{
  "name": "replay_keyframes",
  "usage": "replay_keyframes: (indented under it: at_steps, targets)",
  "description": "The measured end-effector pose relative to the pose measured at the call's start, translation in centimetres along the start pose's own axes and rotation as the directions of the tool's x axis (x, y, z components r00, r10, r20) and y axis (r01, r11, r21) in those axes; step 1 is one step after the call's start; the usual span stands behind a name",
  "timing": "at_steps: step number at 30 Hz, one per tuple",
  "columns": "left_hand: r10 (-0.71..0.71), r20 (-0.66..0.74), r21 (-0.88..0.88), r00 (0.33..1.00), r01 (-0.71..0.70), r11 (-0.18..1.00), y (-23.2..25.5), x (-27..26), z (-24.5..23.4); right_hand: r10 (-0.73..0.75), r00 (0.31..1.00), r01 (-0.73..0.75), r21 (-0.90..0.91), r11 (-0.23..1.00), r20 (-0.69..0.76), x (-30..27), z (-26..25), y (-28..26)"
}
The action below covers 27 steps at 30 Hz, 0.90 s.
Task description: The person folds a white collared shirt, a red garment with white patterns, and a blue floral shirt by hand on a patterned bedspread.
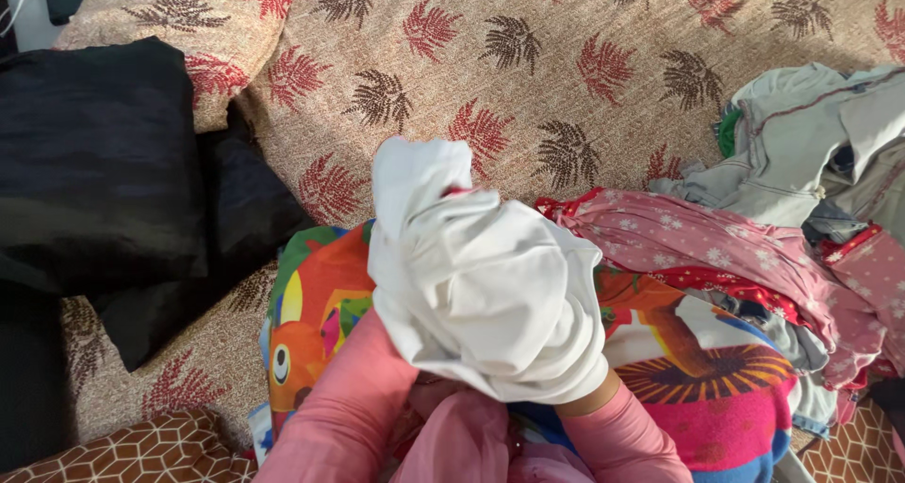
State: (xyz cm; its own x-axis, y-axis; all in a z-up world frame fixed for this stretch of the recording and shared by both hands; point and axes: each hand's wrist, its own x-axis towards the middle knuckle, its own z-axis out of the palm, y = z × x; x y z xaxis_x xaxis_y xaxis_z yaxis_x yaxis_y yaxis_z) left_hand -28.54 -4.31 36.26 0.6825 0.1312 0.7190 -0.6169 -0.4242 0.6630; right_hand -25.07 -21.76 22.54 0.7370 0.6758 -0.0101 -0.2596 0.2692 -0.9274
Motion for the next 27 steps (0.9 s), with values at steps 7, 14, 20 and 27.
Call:
replay_keyframes:
  at_steps: [7,14,20,27]
  targets:
    - [-0.001,-0.128,-0.153,0.992,-0.019,0.988,-0.8,-0.2,0.0,0.014,1.0,-0.014,0.006,1.0,-0.004,-0.4,-1.9,-0.7]
    - [0.004,-0.089,-0.101,0.996,-0.013,0.995,-1.3,1.0,-0.2,-0.044,0.999,0.044,0.037,0.998,-0.014,2.8,-1.8,-1.7]
    - [-0.041,0.047,-0.086,0.998,0.045,0.995,-3.6,0.6,0.4,-0.012,1.0,0.012,-0.006,1.0,0.008,2.9,-2.2,-1.6]
    - [-0.198,0.071,-0.122,0.978,0.205,0.971,-10.8,3.1,0.9,0.19,0.967,-0.149,-0.228,0.962,0.172,-1.6,-8.4,-6.0]
